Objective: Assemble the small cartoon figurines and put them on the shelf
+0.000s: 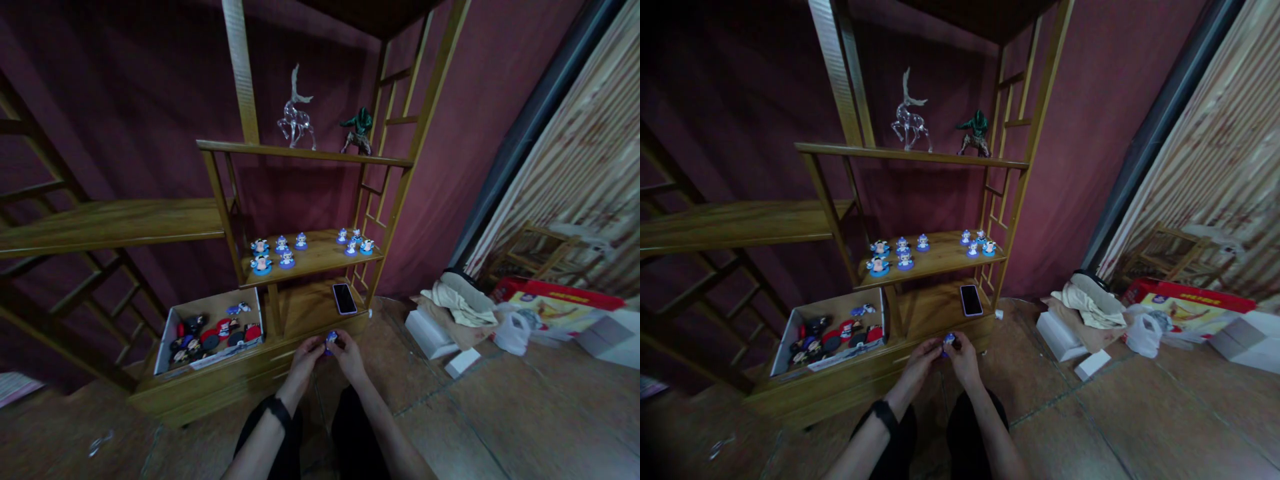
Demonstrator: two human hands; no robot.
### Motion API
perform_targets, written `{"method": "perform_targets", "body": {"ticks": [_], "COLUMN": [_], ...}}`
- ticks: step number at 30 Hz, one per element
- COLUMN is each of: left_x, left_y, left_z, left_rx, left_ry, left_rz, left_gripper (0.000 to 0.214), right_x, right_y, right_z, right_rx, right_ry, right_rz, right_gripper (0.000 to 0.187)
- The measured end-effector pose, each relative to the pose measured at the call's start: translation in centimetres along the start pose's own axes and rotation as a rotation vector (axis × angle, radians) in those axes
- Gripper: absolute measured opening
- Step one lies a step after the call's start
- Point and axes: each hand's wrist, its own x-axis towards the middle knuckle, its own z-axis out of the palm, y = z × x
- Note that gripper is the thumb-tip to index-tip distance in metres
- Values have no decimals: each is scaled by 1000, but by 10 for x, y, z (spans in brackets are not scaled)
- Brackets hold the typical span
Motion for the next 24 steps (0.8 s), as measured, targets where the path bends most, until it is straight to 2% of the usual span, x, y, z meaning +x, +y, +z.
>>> {"method": "perform_targets", "body": {"ticks": [5,8,11,14,17,21,24], "left_x": [20,39,53,57,58,63,69], "left_y": [3,-4,-15,-25,-26,-17,-11], "left_z": [6,10,11,9,8,14,17], "left_rx": [-83,-10,113,179,192,57,39], "left_ry": [115,174,94,4,-7,-130,-110], "left_rz": [-97,-215,-271,-228,-249,-310,-305], "left_gripper": [39,29,22,20,19,25,27], "right_x": [31,58,88,118,150,185,201], "right_y": [-45,-80,-112,-135,-146,-149,-148], "right_z": [-11,-17,-16,-8,7,28,40], "right_rx": [73,53,46,41,-43,-163,-185], "right_ry": [77,74,33,-18,-27,-30,-37], "right_rz": [-57,-135,-220,-281,-303,-357,-382], "right_gripper": [36,37,38,38,38,36,35]}}
